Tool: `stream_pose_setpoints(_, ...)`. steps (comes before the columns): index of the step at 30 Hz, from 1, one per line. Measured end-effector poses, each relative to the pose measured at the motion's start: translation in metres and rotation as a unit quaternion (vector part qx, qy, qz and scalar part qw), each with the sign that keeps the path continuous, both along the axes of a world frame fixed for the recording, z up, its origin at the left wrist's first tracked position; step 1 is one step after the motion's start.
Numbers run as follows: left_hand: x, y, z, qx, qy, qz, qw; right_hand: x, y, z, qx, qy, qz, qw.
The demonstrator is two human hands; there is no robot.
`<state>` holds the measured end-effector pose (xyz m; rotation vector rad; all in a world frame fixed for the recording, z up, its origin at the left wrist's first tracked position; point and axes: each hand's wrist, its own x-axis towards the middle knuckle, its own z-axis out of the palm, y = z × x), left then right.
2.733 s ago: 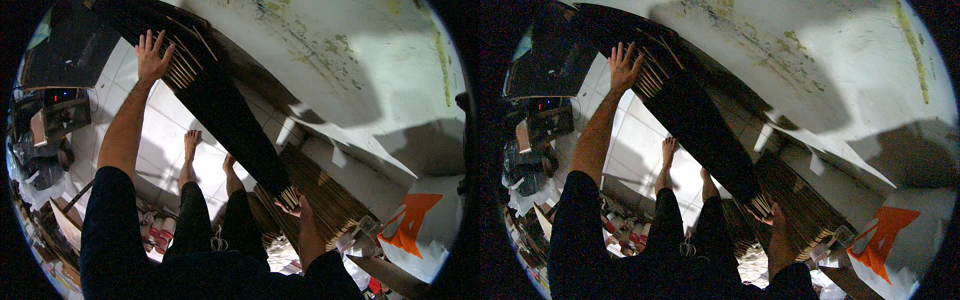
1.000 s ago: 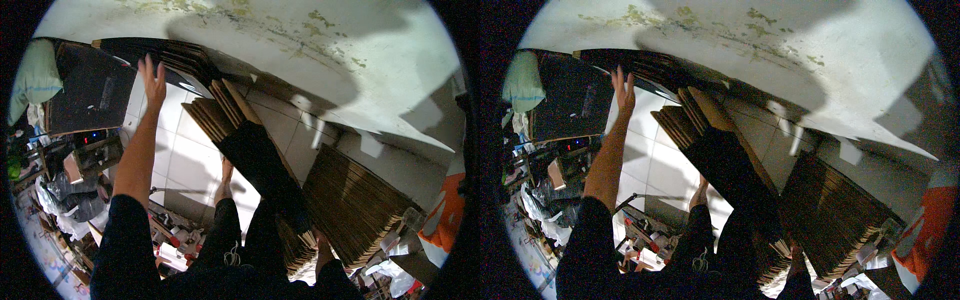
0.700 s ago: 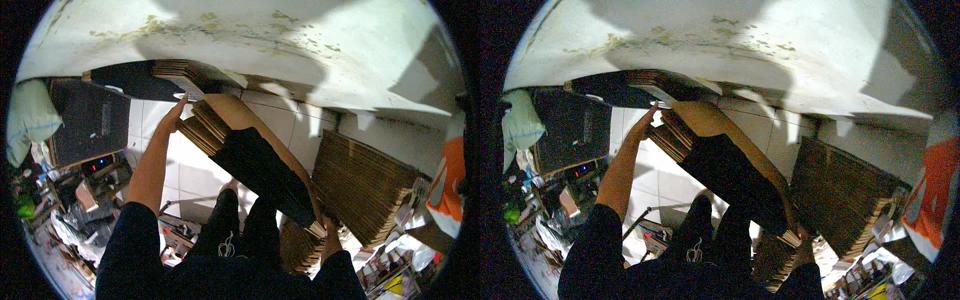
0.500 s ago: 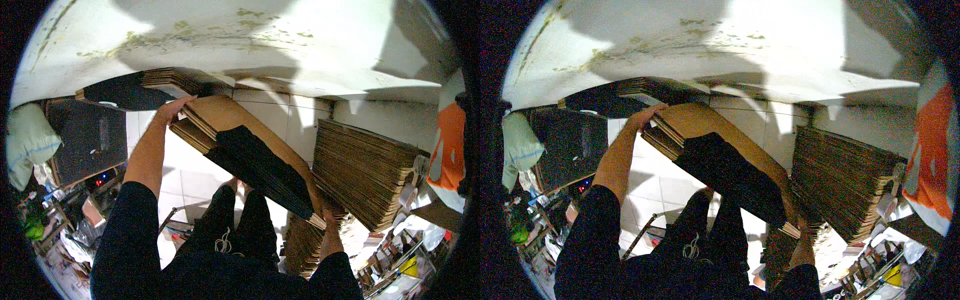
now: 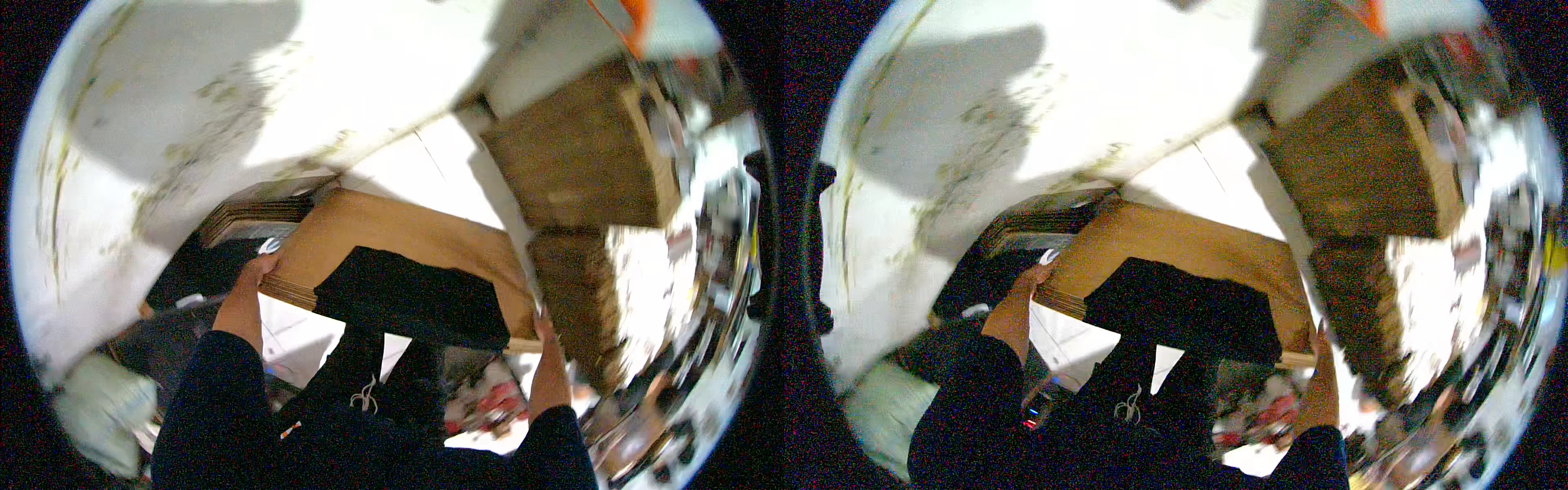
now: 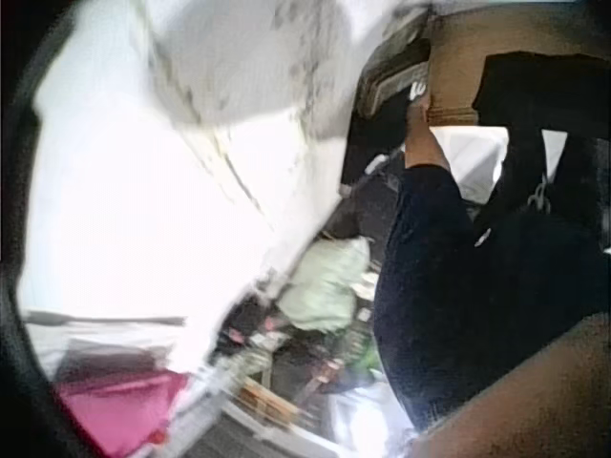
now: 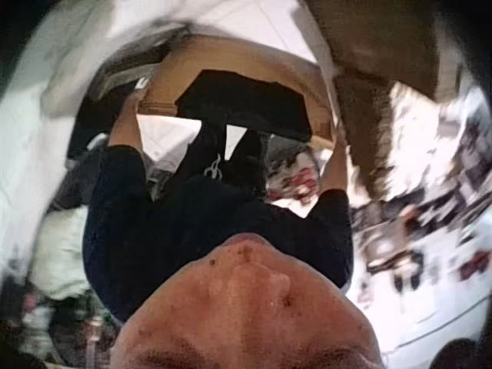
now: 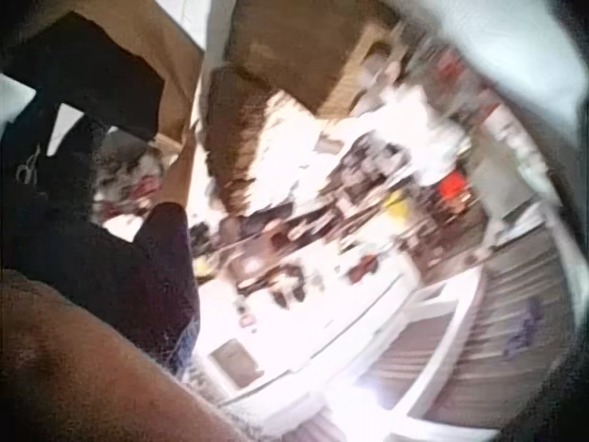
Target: The person repeatedly places a screen printing frame over black skateboard decks and uses a squeegee to pull ink across the screen, transferring a graphic onto each deck. They handle multiple decks, stacking them after printing.
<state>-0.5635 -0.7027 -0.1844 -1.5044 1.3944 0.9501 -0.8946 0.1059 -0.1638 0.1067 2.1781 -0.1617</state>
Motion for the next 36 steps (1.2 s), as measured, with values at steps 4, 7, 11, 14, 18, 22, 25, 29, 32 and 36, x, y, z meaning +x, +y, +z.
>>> stream_pose_setpoints(4, -0.039, -0.03, -0.004, -0.057, -0.006, -0.249, 0.967, 0.107, 0.024, -0.029, 0.005, 0.026, -0.056, 0.998)
stream_pose_setpoints(7, -0.064, -0.041, -0.007, -0.011, 0.06, -0.239, 0.969, 0.196, 0.038, -0.048, 0.011, 0.043, -0.069, 0.997)
stream_pose_setpoints(11, -0.11, -0.053, -0.009, -0.082, -0.01, -0.251, 0.965, 0.31, 0.041, -0.086, 0.056, 0.113, 0.137, 0.983)
stream_pose_setpoints(14, -0.161, -0.062, 0.007, -0.094, 0.008, -0.437, 0.895, 0.413, 0.022, -0.115, 0.077, 0.166, 0.009, 0.983)
stream_pose_setpoints(18, -0.23, -0.041, 0.047, -0.024, 0.061, -0.612, 0.788, 0.574, -0.042, -0.147, 0.166, 0.248, 0.118, 0.947)
stream_pose_setpoints(22, -0.291, 0.023, 0.072, -0.054, 0.039, -0.57, 0.819, 0.689, -0.145, -0.13, -0.041, 0.09, -0.302, 0.948)
stream_pose_setpoints(25, -0.331, 0.084, 0.073, -0.068, 0.054, -0.642, 0.762, 0.735, -0.231, -0.074, -0.044, -0.055, -0.659, 0.749)
stream_pose_setpoints(29, -0.345, 0.208, 0.071, -0.074, 0.074, -0.773, 0.625, 0.807, -0.312, -0.034, -0.043, -0.057, -0.734, 0.676)
stream_pose_setpoints(32, -0.304, 0.333, 0.071, -0.072, 0.086, -0.845, 0.523, 0.882, -0.367, -0.041, -0.065, -0.046, -0.794, 0.603)
stream_pose_setpoints(36, -0.217, 0.478, 0.073, -0.059, 0.078, -0.917, 0.388, 0.989, -0.44, -0.084, -0.044, -0.046, -0.834, 0.548)
